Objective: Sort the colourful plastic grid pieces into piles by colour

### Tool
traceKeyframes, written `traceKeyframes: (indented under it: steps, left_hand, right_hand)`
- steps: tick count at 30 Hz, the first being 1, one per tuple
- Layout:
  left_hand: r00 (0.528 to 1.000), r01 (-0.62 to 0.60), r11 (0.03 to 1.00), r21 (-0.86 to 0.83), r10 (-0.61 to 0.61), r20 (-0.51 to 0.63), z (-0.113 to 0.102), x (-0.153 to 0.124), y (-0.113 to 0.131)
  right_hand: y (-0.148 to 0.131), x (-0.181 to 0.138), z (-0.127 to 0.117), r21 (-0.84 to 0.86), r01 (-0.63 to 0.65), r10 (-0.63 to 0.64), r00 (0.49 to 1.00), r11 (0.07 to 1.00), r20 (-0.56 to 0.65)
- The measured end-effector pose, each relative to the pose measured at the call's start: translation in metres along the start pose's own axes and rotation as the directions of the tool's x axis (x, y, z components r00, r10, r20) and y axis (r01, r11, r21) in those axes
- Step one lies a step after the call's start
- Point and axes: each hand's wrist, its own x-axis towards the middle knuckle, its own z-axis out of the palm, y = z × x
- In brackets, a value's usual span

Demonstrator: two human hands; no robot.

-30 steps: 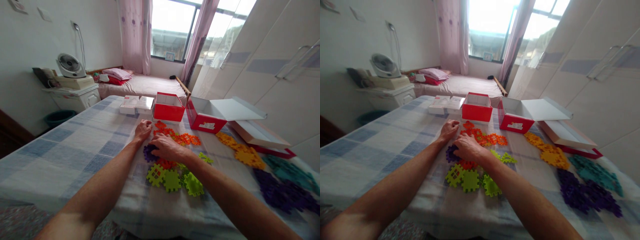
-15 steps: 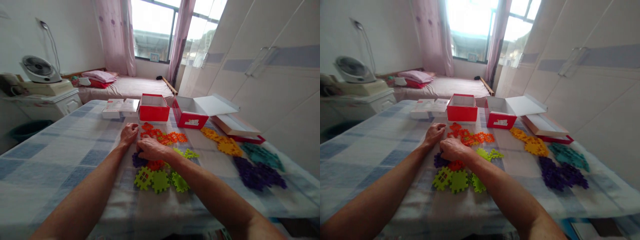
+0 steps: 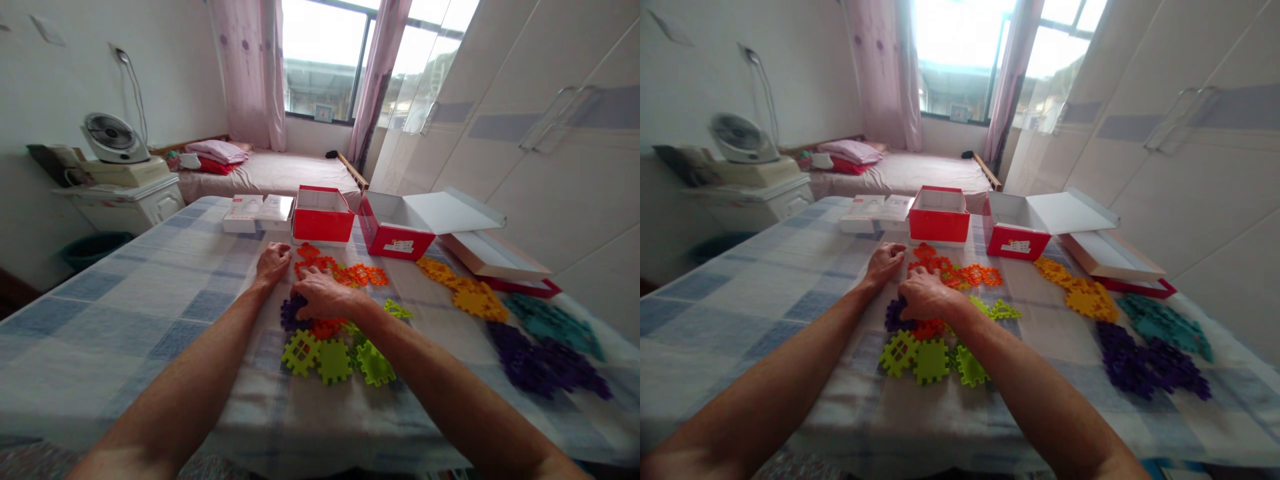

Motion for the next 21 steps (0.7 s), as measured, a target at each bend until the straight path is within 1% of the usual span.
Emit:
traceKeyframes:
  steps: [4,9,11,13,15,17,19,21]
  left_hand:
    - [1.000,-0.006,1.000,0.002,0.006,0.004,-0.001,0.000,0.001]
    - [1.000,-0.006,1.000,0.008,0.006,0.013,-0.001,0.000,0.001]
    - [1.000,-0.001,1.000,0.011,0.001,0.017,-0.002,0.000,0.001]
    - [1.000,0.003,1.000,0.015,-0.003,0.023,-0.002,0.000,0.001]
    - [1.000,0.002,1.000,0.019,-0.003,0.030,-0.003,-0.001,0.003]
    - [0.999,-0.007,1.000,0.020,0.006,0.037,-0.005,-0.003,0.005]
    - [0.999,-0.021,1.000,0.015,0.020,0.048,-0.007,-0.004,0.005]
    - [0.997,-0.033,0.999,0.010,0.032,0.066,-0.008,-0.004,0.003]
  right_hand:
    - [-0.001,0.002,0.000,0.027,0.016,-0.016,1.000,0.999,-0.001]
    - [0.001,0.003,0.005,0.139,0.067,-0.064,0.998,0.988,-0.027]
    - [0.001,0.002,0.005,0.211,0.074,-0.054,0.994,0.975,-0.099]
    - [0.003,0.001,0.003,0.339,0.080,-0.002,0.975,0.937,-0.224]
    - [0.007,-0.006,-0.002,0.494,0.075,0.120,0.929,0.866,-0.351]
    - [0.015,-0.022,-0.008,0.601,0.048,0.272,0.860,0.798,-0.431]
    - [0.026,-0.050,-0.013,0.638,-0.008,0.397,0.789,0.770,-0.469]
    - [0.040,-0.090,-0.011,0.637,-0.091,0.492,0.722,0.765,-0.488]
